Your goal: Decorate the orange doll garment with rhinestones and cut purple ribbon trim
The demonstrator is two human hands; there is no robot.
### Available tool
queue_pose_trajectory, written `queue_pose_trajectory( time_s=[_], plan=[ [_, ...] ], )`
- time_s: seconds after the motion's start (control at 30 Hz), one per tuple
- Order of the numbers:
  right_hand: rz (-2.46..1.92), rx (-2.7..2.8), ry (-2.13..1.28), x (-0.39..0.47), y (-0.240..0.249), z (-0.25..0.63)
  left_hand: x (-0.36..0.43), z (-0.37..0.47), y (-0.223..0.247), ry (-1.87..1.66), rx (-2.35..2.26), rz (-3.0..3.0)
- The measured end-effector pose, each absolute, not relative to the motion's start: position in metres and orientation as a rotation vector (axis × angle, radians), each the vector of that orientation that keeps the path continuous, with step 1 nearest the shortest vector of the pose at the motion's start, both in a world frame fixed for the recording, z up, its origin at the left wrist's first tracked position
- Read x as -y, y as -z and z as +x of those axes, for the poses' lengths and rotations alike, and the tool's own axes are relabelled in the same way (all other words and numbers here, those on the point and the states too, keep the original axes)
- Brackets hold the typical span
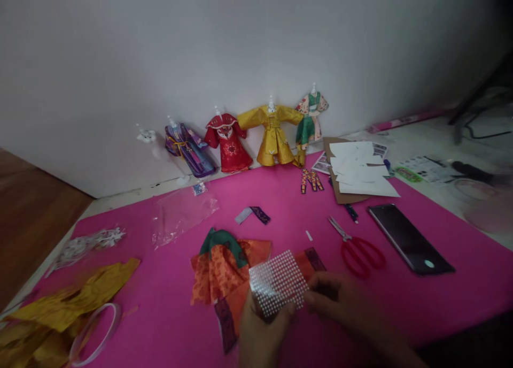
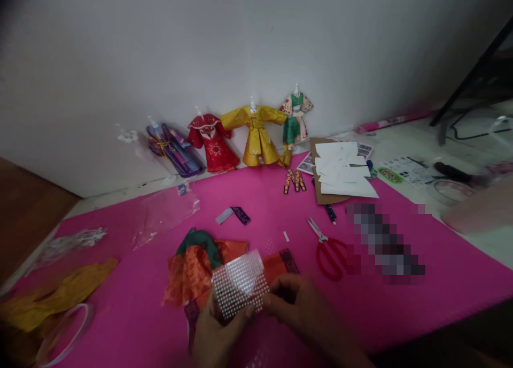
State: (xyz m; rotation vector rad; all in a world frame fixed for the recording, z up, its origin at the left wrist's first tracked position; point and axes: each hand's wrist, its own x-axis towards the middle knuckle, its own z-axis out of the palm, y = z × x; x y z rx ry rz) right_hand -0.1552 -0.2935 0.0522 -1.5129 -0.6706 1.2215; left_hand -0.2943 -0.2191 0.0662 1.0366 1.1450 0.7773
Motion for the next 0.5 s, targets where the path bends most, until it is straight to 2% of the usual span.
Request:
queue_pose_trajectory(
  time_s=[0.5],
  plan=[
    [-1.461, 0.656, -1.222, 0.2952, -0.0471, -0.1597, 0.2191, -0.2921, -0.0689, -0.775, -1.113, 1.011]
  ],
)
